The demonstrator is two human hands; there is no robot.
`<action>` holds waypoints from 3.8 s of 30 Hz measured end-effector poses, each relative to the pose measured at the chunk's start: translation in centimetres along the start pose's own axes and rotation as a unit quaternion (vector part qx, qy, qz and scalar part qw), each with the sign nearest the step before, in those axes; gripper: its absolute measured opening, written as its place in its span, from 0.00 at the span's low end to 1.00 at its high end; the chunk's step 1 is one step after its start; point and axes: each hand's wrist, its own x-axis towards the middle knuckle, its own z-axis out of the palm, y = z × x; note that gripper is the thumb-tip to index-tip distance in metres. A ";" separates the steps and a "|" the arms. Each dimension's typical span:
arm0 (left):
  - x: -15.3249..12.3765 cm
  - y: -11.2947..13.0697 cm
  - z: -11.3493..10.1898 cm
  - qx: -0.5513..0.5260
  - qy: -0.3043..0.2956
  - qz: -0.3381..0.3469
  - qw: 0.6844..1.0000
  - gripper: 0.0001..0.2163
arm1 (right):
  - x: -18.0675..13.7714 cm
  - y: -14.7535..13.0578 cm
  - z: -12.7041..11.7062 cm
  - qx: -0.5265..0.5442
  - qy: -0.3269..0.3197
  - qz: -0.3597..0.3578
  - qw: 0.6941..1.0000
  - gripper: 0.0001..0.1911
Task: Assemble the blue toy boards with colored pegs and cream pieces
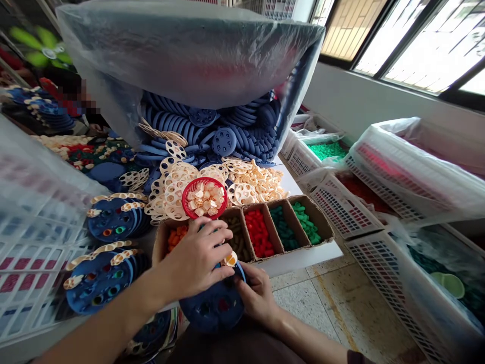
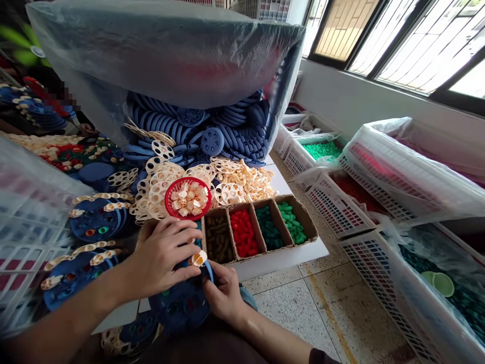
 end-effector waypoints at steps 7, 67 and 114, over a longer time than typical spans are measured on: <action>2.0 -0.1 -2.4 -0.140 -0.186 -0.058 0.971 0.11 | 0.1 -0.6 1.3 -0.006 -0.079 -0.024 0.997 0.13; -9.6 -0.4 8.1 -0.134 0.242 -0.302 0.912 0.17 | 1.4 3.3 -2.7 0.048 0.040 0.037 0.997 0.11; -34.9 -15.3 7.4 -0.115 0.512 -0.601 0.603 0.25 | 2.3 5.6 5.6 -0.136 -0.055 0.083 0.986 0.22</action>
